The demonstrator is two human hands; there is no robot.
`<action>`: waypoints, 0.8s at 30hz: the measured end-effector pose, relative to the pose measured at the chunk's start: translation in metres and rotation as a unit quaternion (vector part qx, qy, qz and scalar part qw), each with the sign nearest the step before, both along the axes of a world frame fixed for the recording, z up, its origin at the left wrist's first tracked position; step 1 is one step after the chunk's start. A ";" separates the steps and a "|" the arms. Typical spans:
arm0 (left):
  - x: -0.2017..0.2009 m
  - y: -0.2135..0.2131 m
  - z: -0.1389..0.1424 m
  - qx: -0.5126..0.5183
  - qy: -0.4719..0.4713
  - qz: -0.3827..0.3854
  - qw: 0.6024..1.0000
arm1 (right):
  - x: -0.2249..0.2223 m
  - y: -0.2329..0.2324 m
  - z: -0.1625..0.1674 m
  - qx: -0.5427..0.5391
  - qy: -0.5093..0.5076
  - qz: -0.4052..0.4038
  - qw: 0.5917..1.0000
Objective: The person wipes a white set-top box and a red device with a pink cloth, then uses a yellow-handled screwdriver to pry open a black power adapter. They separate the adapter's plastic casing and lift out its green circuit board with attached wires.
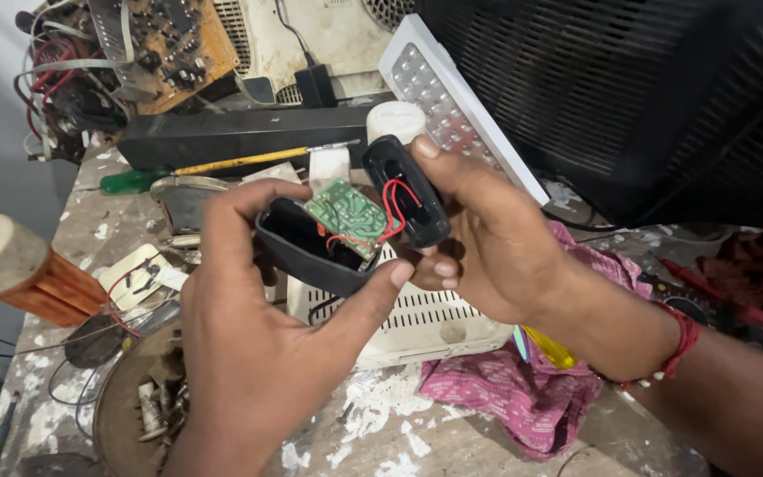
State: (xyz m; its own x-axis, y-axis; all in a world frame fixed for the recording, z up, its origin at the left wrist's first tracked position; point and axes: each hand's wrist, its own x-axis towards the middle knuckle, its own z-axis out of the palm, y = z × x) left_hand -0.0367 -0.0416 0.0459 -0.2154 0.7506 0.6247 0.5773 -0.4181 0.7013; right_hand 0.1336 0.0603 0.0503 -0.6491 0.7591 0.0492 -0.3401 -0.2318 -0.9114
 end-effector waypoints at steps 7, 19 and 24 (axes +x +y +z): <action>-0.002 -0.002 0.003 0.070 0.087 0.032 0.993 | 0.003 0.005 0.016 0.052 -0.044 -0.053 0.996; -0.002 -0.002 0.002 0.053 0.053 0.058 0.996 | 0.022 0.016 0.026 0.084 -0.035 -0.034 0.995; 0.000 0.000 0.001 0.012 -0.009 0.018 1.000 | 0.027 0.024 0.025 0.098 -0.016 0.003 0.995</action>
State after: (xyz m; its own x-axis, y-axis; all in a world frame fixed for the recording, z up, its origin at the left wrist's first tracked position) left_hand -0.0367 -0.0418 0.0470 -0.2527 0.7268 0.6387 0.5799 -0.4147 0.7012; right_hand 0.1610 0.0847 0.0748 -0.6565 0.7336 0.1755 -0.3092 -0.0494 -0.9497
